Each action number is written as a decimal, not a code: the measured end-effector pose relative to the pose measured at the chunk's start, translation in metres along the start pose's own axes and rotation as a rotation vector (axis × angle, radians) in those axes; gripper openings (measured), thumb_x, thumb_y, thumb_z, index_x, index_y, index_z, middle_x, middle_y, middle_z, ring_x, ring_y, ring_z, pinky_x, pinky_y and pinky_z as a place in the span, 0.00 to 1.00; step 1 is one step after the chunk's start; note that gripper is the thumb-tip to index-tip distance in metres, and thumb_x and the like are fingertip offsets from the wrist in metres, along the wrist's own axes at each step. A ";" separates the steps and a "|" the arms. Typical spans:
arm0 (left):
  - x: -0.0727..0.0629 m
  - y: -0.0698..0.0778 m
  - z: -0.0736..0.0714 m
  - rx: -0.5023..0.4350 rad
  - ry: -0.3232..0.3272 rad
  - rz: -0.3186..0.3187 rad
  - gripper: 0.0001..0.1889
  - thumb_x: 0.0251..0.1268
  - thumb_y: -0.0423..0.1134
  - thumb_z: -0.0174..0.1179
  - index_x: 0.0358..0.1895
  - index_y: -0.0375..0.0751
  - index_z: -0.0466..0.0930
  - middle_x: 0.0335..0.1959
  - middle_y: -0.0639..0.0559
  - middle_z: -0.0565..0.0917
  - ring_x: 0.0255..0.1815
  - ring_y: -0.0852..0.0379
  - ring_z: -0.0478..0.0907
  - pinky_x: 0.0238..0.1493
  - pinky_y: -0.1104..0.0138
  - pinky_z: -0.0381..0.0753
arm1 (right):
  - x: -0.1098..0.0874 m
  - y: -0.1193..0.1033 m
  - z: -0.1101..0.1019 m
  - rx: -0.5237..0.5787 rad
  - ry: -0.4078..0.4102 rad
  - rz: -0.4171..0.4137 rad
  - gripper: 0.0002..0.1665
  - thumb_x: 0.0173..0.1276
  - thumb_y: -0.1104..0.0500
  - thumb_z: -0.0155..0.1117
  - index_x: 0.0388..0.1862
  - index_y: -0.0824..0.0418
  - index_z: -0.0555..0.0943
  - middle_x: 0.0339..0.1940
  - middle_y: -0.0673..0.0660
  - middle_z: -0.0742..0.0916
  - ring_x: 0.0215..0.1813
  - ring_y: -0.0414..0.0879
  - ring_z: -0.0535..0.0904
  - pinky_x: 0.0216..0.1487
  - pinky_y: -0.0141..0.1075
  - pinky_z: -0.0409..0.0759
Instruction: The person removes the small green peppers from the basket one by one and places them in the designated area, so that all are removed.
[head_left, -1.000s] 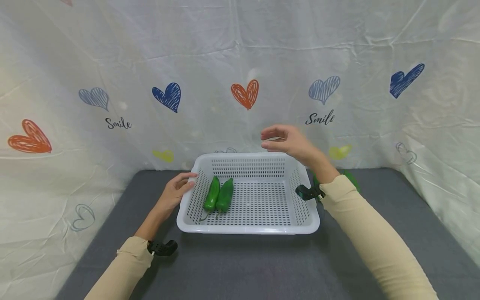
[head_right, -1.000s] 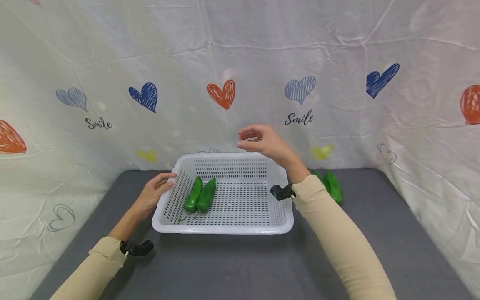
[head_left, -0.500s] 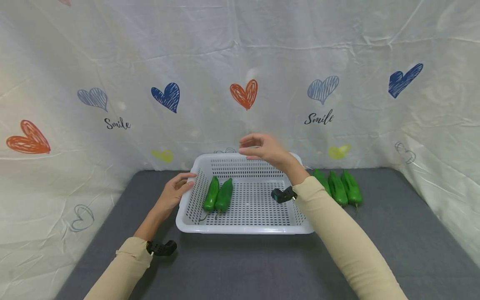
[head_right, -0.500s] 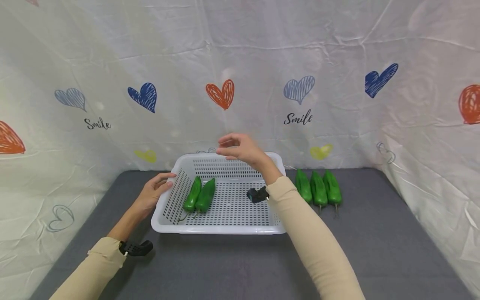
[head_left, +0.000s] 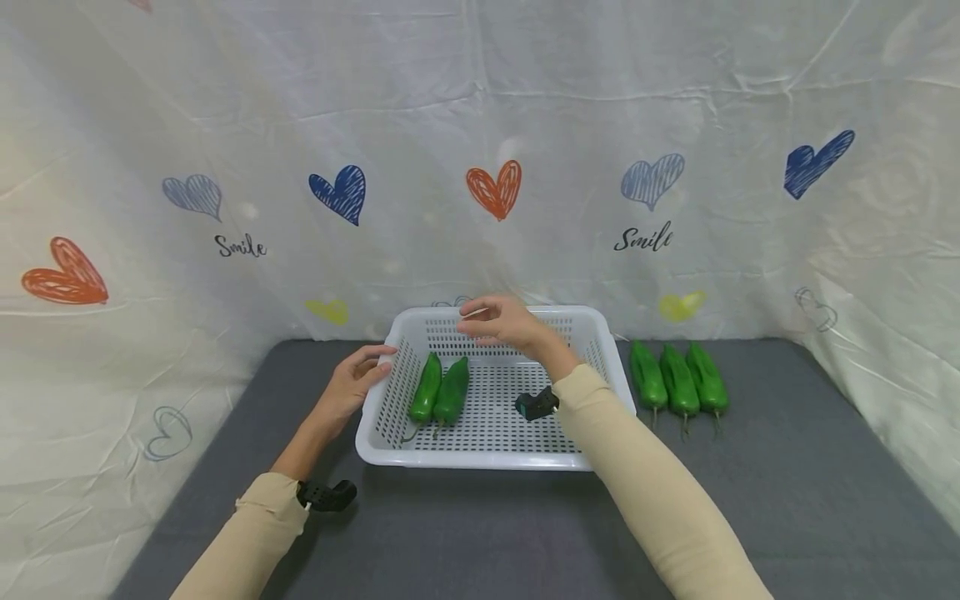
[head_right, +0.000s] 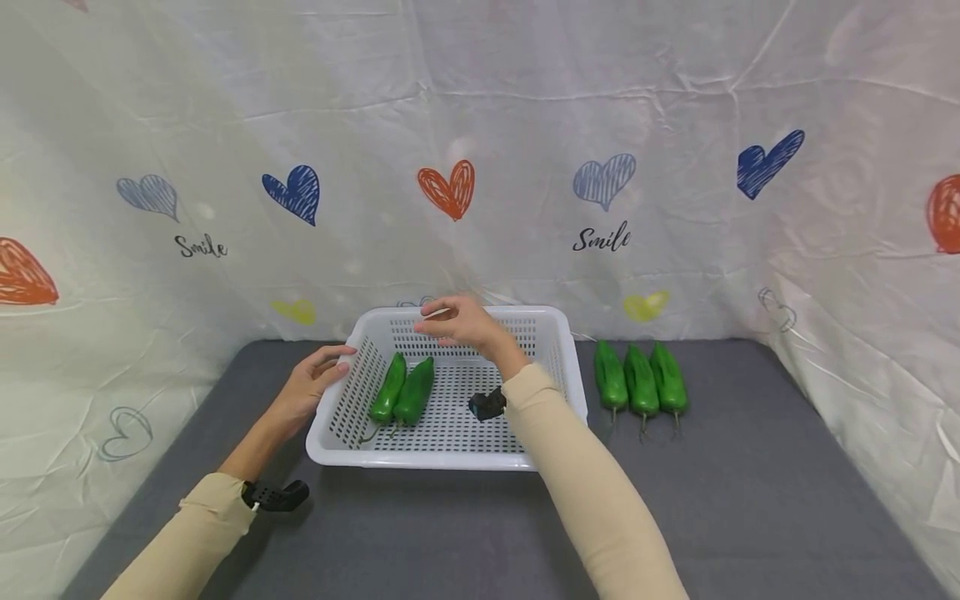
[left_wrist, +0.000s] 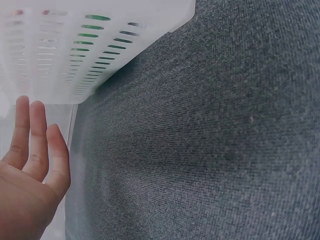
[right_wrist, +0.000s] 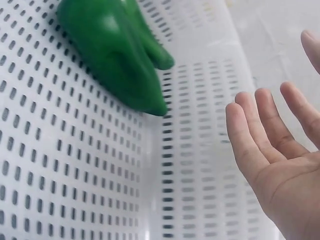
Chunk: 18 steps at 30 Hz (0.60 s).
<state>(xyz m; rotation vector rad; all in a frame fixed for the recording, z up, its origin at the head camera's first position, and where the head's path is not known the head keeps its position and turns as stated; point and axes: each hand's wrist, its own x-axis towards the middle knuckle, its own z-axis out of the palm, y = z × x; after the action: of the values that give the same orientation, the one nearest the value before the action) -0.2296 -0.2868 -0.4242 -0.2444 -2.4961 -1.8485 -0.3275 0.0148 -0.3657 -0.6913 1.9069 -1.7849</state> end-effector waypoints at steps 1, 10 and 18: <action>0.000 0.000 0.000 -0.003 -0.001 0.002 0.21 0.80 0.41 0.57 0.69 0.39 0.72 0.61 0.31 0.76 0.48 0.47 0.82 0.42 0.61 0.83 | 0.001 0.002 0.001 -0.008 -0.003 0.010 0.30 0.72 0.62 0.70 0.68 0.72 0.73 0.59 0.62 0.82 0.61 0.56 0.78 0.62 0.53 0.74; 0.001 0.000 0.001 -0.013 0.001 0.001 0.22 0.79 0.41 0.57 0.70 0.38 0.72 0.61 0.31 0.76 0.48 0.47 0.81 0.42 0.62 0.83 | 0.003 0.018 0.008 -0.097 -0.022 0.110 0.33 0.68 0.58 0.74 0.68 0.70 0.74 0.58 0.61 0.83 0.61 0.55 0.79 0.62 0.55 0.73; 0.000 0.001 0.001 -0.020 0.005 -0.003 0.22 0.79 0.41 0.57 0.70 0.38 0.72 0.61 0.31 0.76 0.48 0.48 0.81 0.42 0.62 0.83 | 0.001 0.030 0.006 -0.189 -0.065 0.153 0.36 0.68 0.55 0.75 0.70 0.67 0.73 0.62 0.60 0.82 0.62 0.56 0.78 0.61 0.52 0.76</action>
<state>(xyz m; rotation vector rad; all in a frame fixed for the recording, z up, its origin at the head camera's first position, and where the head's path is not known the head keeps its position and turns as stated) -0.2290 -0.2853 -0.4236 -0.2362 -2.4775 -1.8741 -0.3264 0.0113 -0.3960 -0.6393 2.0432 -1.4864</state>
